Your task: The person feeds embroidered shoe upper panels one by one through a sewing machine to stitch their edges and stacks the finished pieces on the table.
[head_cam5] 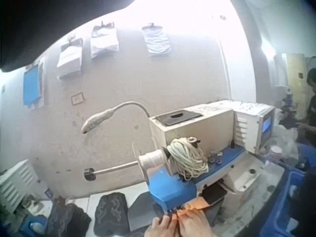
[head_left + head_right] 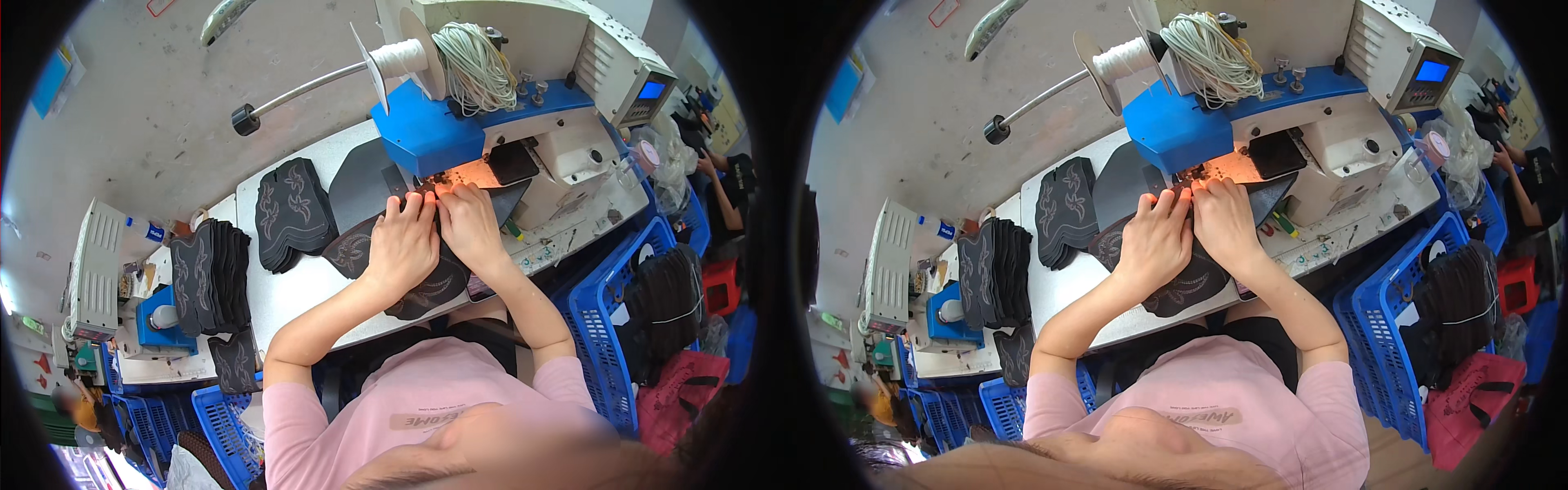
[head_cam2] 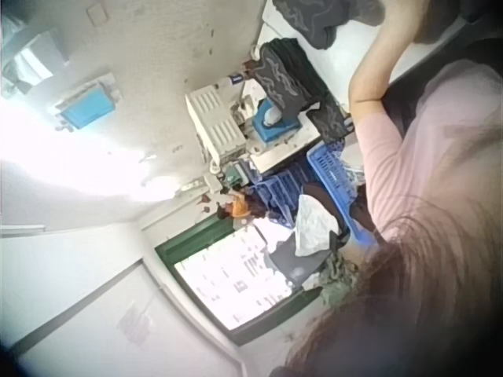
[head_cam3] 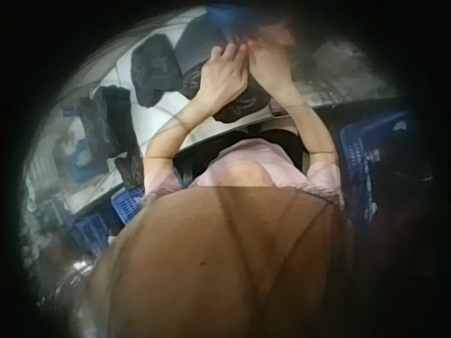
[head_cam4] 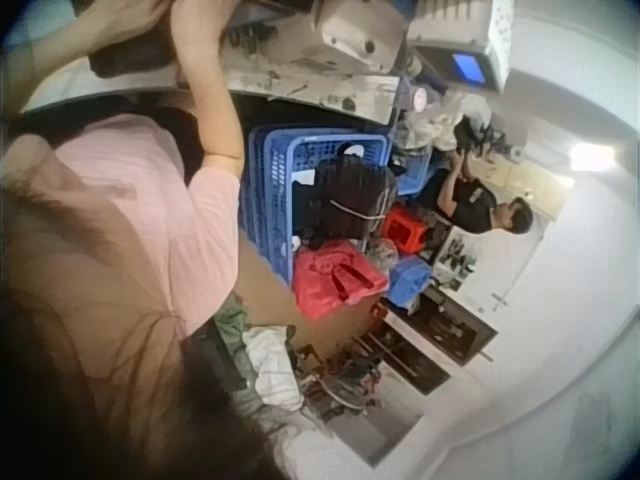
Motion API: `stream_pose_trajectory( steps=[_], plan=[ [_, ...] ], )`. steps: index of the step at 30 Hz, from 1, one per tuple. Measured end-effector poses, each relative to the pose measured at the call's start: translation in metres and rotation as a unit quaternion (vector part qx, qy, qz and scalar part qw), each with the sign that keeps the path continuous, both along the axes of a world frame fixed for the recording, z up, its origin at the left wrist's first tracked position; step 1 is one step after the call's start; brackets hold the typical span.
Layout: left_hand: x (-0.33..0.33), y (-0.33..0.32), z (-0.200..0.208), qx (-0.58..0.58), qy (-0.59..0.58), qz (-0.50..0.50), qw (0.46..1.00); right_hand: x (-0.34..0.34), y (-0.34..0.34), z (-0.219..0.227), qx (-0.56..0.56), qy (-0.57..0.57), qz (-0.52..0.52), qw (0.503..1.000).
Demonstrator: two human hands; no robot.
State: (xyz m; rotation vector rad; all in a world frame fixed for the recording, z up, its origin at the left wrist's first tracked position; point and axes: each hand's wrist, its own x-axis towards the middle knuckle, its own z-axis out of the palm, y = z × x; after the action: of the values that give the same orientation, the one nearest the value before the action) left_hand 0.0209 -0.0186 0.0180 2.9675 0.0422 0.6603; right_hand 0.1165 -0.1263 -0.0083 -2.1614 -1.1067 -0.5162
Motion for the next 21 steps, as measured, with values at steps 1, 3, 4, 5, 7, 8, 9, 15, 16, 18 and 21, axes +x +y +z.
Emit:
stream_pose_trajectory(
  steps=[1, 3, 4, 5, 7, 8, 9, 15, 16, 18, 21],
  plan=[
    [0.001, 0.000, 0.000, 0.005, -0.005, 0.002, 1.000, 0.001, 0.000, -0.001, 0.000, 0.001, 0.000, 1.000],
    [0.002, 0.001, 0.001, 0.001, 0.001, 0.001, 1.000, 0.005, 0.000, -0.002, -0.012, 0.006, 0.011, 1.000],
    [0.003, 0.002, 0.002, -0.002, 0.006, 0.000, 1.000, 0.006, 0.000, -0.002, -0.013, 0.007, 0.010, 1.000],
    [0.003, 0.003, 0.002, -0.002, 0.007, -0.001, 1.000, 0.006, 0.001, -0.002, -0.006, 0.009, 0.014, 1.000],
    [0.004, 0.007, 0.001, 0.009, -0.004, -0.006, 1.000, 0.008, 0.003, -0.001, 0.001, 0.011, 0.016, 1.000],
    [0.005, 0.009, 0.001, 0.009, -0.003, -0.008, 1.000, 0.009, 0.005, 0.000, -0.014, 0.027, 0.011, 0.999],
    [0.007, 0.012, 0.000, 0.012, -0.015, -0.015, 1.000, 0.011, 0.006, 0.000, -0.028, 0.044, 0.007, 0.999],
    [0.007, 0.025, 0.004, -0.019, -0.008, -0.026, 0.999, 0.010, 0.005, -0.002, 0.024, 0.089, -0.009, 0.996],
    [0.007, 0.028, 0.001, -0.028, -0.015, -0.033, 0.999, 0.009, 0.005, -0.002, 0.024, 0.090, -0.009, 0.996],
    [0.006, 0.030, -0.001, -0.037, -0.021, -0.042, 0.998, 0.008, 0.005, -0.001, 0.014, 0.100, -0.012, 0.995],
    [0.006, 0.028, 0.000, -0.028, -0.016, -0.036, 0.999, 0.009, 0.006, -0.001, 0.013, 0.110, -0.011, 0.994]
  ],
)
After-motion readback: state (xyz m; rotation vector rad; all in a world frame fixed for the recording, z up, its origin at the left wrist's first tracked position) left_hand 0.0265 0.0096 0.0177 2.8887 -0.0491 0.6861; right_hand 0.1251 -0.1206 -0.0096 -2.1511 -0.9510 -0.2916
